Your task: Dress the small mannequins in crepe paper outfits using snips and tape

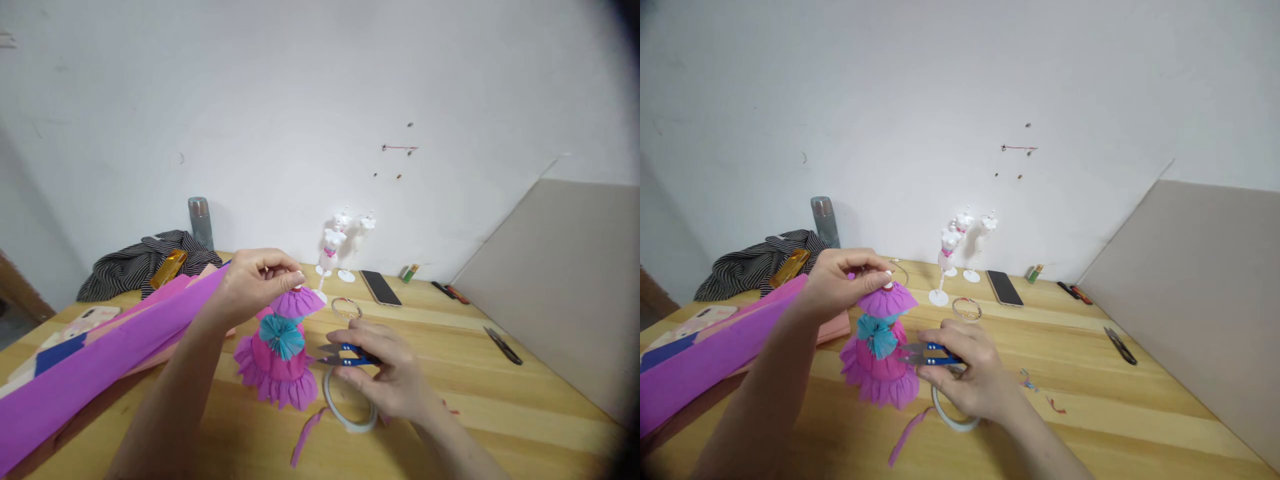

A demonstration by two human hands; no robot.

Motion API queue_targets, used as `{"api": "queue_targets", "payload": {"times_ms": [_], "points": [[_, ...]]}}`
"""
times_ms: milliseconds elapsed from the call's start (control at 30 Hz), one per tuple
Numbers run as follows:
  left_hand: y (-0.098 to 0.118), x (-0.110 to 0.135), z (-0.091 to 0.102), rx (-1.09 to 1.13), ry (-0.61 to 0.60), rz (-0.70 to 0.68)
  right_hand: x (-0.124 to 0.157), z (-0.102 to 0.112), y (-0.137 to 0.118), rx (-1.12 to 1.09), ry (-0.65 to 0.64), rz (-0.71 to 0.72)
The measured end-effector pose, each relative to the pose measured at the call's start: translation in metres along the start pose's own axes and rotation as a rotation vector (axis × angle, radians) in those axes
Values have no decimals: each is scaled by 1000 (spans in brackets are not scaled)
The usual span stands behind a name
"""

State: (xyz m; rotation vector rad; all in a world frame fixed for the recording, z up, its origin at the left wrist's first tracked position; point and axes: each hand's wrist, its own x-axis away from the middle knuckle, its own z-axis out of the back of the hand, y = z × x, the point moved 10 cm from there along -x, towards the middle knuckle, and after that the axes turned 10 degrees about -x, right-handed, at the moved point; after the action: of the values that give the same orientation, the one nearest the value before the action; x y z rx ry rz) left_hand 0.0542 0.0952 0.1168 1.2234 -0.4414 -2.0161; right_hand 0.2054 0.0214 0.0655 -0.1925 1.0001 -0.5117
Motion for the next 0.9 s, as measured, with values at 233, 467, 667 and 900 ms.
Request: {"api": "queue_targets", "payload": {"times_ms": [233, 467, 667, 900], "points": [[-4, 3, 8, -79, 10, -16, 3, 5, -9, -31, 133, 14], [-10, 6, 20, -166, 64, 11, 5, -5, 10, -122, 18, -132], [-9, 11, 26, -290, -80, 22, 8, 5, 31, -146, 142, -323], [-7, 15, 9, -315, -238, -58, 12, 2, 42, -197, 150, -352]]}}
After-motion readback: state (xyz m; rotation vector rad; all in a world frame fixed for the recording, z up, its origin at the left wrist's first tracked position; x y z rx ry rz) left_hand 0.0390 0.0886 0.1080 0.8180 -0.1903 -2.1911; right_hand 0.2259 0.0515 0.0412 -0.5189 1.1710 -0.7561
